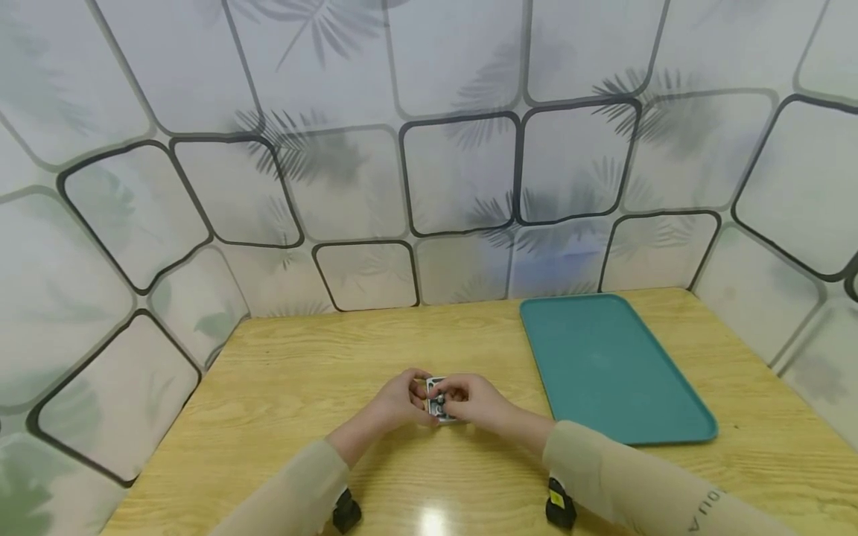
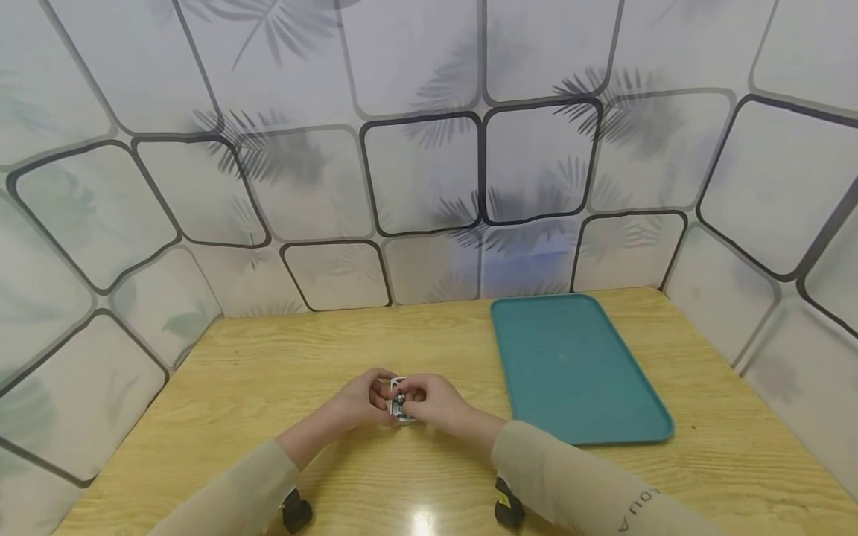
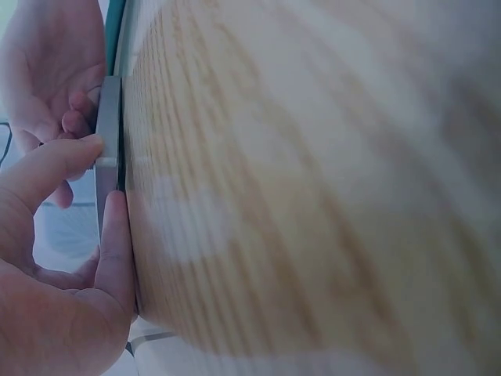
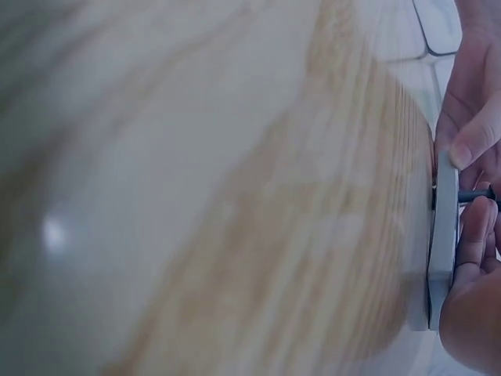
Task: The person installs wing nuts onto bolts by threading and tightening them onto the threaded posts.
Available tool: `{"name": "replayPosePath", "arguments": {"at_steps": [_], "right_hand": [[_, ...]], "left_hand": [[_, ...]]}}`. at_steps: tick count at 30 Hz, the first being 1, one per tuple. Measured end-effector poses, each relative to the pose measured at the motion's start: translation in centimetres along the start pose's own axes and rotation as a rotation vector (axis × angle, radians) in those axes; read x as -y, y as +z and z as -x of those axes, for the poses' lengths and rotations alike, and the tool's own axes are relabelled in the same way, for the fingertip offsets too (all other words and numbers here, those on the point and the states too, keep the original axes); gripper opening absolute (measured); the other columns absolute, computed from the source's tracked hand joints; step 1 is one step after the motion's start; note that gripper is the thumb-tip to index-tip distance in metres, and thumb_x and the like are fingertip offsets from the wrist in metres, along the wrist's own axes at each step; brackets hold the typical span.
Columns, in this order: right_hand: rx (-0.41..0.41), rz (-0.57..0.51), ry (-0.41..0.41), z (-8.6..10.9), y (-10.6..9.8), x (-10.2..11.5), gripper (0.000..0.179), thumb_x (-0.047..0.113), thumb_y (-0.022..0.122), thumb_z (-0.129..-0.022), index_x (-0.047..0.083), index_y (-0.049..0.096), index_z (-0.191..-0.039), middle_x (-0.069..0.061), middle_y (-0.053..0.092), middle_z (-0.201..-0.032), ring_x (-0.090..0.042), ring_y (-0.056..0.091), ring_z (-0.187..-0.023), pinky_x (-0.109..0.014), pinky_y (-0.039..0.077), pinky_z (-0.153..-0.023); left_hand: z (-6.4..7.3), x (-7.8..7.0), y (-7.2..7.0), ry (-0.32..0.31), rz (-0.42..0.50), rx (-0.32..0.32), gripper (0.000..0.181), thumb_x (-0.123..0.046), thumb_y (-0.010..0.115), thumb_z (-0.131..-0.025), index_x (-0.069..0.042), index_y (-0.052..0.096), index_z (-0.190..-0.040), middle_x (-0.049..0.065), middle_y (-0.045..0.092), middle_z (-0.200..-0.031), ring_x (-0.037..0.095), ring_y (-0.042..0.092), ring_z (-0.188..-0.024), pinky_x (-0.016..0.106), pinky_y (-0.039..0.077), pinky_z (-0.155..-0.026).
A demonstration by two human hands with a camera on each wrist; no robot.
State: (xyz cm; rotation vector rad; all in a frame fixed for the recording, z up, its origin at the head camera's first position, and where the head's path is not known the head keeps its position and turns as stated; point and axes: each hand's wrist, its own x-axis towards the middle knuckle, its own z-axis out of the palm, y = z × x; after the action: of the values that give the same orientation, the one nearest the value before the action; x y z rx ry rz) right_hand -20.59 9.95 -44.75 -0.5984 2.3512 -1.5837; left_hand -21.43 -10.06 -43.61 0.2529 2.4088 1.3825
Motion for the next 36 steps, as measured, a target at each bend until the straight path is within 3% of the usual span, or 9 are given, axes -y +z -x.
{"name": "replayPosePath", "arguments": {"at_steps": [10,17,28,32,36], "right_hand": [[-0.047,0.021,-0.003,0.2,0.2,0.3,0.017,0.0,0.068,-0.093,-0.004,0.074,-0.108,-0.006,0.064,-0.086,-0.01,0.051,-0.074,-0.02,0.044,-0.063],[-0.124,0.047,0.017,0.2,0.8,0.1,0.01,0.0,0.074,-0.089,-0.002,0.07,-0.098,-0.003,0.061,-0.08,-0.011,0.05,-0.071,-0.02,0.042,-0.062],[-0.25,0.191,0.08,0.2,1.9,1.4,0.021,0.008,0.081,-0.086,0.007,0.061,-0.083,0.0,0.058,-0.074,-0.011,0.05,-0.065,-0.021,0.04,-0.056],[-0.236,0.205,0.1,0.2,1.9,1.6,0.023,0.014,0.084,-0.087,0.006,0.062,-0.09,-0.002,0.062,-0.079,-0.011,0.053,-0.068,-0.022,0.043,-0.058],[-0.162,0.147,0.098,0.2,1.4,1.7,0.033,0.022,0.076,-0.097,0.001,0.061,-0.117,-0.007,0.066,-0.085,-0.013,0.055,-0.067,-0.024,0.045,-0.056]], "left_hand": [[0.1,-0.1,-0.1,-0.004,-0.004,0.0,0.077,0.005,0.089,-0.077,0.0,0.053,-0.145,0.012,0.062,-0.108,0.018,0.062,-0.089,0.029,0.052,-0.076],[0.0,0.1,-0.1,0.002,0.014,0.008,0.076,0.007,0.088,-0.077,0.001,0.054,-0.144,0.011,0.062,-0.106,0.017,0.062,-0.087,0.028,0.052,-0.075],[-0.2,0.1,-0.2,0.004,0.031,0.007,0.076,0.008,0.087,-0.076,0.002,0.053,-0.144,0.011,0.062,-0.106,0.016,0.062,-0.088,0.026,0.053,-0.076],[-0.2,0.1,-0.2,0.016,0.031,0.014,0.075,0.008,0.087,-0.076,0.003,0.053,-0.144,0.01,0.062,-0.105,0.016,0.062,-0.087,0.026,0.053,-0.076],[-0.1,0.2,-0.3,0.014,0.025,0.018,0.076,0.006,0.088,-0.077,0.003,0.053,-0.144,0.01,0.061,-0.105,0.016,0.061,-0.087,0.027,0.052,-0.076]]}}
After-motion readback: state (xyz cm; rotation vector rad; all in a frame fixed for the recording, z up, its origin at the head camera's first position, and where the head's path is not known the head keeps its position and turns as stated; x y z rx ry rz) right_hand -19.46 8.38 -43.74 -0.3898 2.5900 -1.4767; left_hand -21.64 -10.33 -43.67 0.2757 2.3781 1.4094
